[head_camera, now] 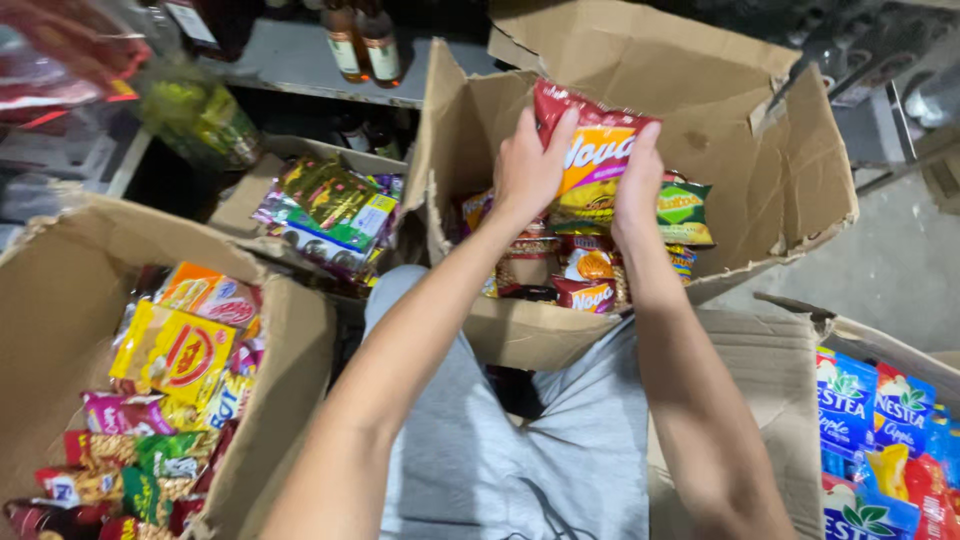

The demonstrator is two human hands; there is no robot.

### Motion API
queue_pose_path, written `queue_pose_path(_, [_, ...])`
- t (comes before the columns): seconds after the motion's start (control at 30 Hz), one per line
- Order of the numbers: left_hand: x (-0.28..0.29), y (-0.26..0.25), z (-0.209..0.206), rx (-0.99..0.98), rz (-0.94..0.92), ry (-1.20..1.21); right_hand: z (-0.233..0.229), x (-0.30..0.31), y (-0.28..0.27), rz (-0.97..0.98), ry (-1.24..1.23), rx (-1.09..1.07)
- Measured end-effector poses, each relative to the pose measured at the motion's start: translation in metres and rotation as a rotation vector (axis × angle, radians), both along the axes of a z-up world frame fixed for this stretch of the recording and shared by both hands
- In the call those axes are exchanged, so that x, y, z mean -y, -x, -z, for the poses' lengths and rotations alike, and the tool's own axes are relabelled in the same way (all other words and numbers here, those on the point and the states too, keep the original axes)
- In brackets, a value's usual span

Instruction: The person sits on the floor and repeatedly picks up individual snack packets from a large cardboard box, briefly holds them, and places them into a second cardboard box. The person handles various brands of chips and crackers one at a time.

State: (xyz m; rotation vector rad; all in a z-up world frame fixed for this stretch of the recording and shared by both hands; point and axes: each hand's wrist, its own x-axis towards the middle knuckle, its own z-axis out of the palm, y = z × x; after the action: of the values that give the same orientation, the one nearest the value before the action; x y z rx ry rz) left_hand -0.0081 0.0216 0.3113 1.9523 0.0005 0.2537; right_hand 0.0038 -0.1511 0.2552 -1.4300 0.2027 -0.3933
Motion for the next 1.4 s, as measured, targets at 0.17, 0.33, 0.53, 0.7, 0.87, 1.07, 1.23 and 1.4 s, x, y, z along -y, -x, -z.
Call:
queue_pose_path(0.17, [-0.063, 0.033, -0.068, 0.220, -0.033, -0.002, -0.080, -0.064, 0.017, -0.170, -0.059, 0.327])
queue_pose_path(0.33, [-0.166, 0.077, -0.092, 0.449, -0.130, 0.074, -0.124, -0.162, 0.039, -0.259, 0.133, 0.447])
queue_pose_path(0.53, [-0.301, 0.121, -0.072, 0.506, -0.350, 0.108, -0.129, -0.309, 0.058, -0.527, 0.211, 0.485])
queue_pose_path(0.7, [-0.403, 0.168, -0.030, 0.363, -0.553, 0.143, -0.101, -0.422, 0.079, -0.672, 0.304, 0.544])
queue_pose_path(0.87, [-0.485, 0.218, 0.046, 0.164, -0.766, 0.113, -0.048, -0.509, 0.109, -0.875, 0.412, 0.205])
queue_pose_path(1.07, [-0.571, 0.277, 0.142, 0.031, -0.983, 0.079, 0.025, -0.575, 0.159, -1.292, 0.477, 0.031])
queue_pose_path(1.23, [-0.620, 0.335, 0.180, -0.142, -0.818, 0.729, 0.060, -0.612, 0.184, -1.445, 0.735, 0.212])
queue_pose_path(1.4, [-0.646, 0.397, 0.182, -0.611, -0.840, 0.729, 0.071, -0.635, 0.214, -1.595, 0.882, 0.147])
